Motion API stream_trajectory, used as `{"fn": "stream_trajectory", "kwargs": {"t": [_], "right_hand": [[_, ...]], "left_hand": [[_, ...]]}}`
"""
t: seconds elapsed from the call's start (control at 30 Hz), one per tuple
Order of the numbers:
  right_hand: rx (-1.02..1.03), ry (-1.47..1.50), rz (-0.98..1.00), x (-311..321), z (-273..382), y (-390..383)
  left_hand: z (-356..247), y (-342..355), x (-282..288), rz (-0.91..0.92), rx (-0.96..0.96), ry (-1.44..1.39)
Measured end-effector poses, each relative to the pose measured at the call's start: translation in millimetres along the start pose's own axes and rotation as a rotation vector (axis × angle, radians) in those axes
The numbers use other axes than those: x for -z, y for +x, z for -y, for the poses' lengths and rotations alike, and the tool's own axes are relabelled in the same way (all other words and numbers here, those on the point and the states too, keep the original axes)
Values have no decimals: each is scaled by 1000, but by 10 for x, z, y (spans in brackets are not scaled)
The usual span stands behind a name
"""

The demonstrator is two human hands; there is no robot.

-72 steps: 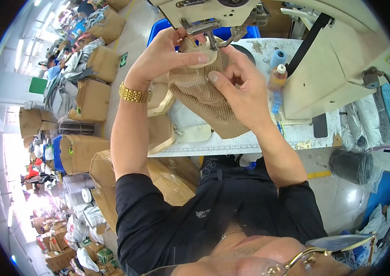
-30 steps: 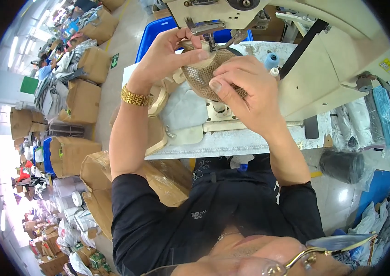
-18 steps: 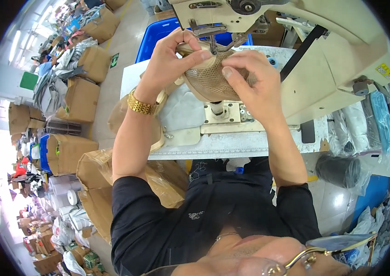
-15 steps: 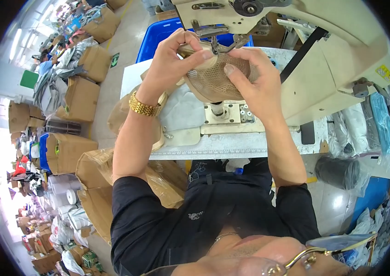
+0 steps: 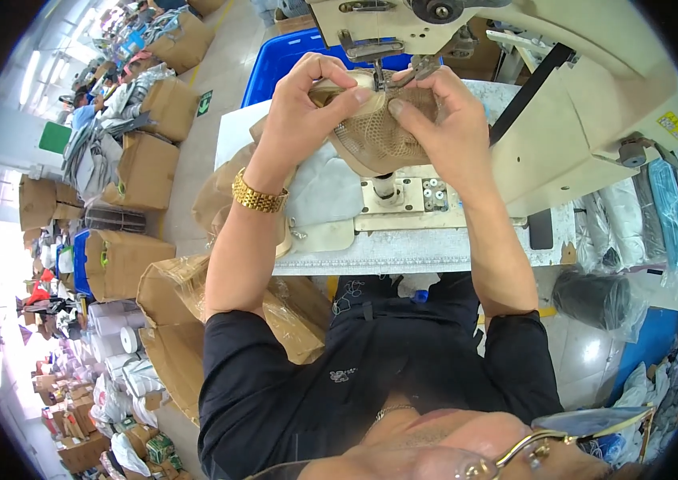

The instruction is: Sewing pieces of tan mesh fabric together using an industrial sewing machine at a workstation.

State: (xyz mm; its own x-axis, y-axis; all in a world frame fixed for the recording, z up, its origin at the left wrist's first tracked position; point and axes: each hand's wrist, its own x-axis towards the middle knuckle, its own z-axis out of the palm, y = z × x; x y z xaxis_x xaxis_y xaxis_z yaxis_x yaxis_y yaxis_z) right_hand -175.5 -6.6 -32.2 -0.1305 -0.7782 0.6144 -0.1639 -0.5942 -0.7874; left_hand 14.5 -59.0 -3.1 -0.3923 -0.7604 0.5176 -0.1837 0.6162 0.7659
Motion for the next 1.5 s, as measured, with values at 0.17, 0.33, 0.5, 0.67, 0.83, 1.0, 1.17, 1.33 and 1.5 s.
{"fn": "stream_trajectory", "kwargs": {"t": [0.17,0.33,0.5,0.67,0.83,1.0,1.17,1.33,1.5], "right_hand": [[-33,-41,31,35,7,19],[15,-14,24,46,-7,42],[-53,70,83,149,10,84],[33,13,107,209,-18,85],[15,-67,107,254,-5,66],[-9,-56,102,237,42,39],[-12,-24,79,233,50,25],[17,-80,73,229,8,12],[-20,-69,91,240,16,7]], "left_hand": [[25,-23,-22,-58,-9,-20],[-19,-20,-54,-97,18,34],[-68,-45,-152,-195,-107,157],[-68,-65,-229,-320,-156,230],[-141,-101,-330,-410,-135,269],[-161,-133,-374,-491,-151,338],[-200,-125,-320,-423,-109,385],[-238,-134,-317,-418,-85,444],[-228,19,-89,-219,233,273]]}}
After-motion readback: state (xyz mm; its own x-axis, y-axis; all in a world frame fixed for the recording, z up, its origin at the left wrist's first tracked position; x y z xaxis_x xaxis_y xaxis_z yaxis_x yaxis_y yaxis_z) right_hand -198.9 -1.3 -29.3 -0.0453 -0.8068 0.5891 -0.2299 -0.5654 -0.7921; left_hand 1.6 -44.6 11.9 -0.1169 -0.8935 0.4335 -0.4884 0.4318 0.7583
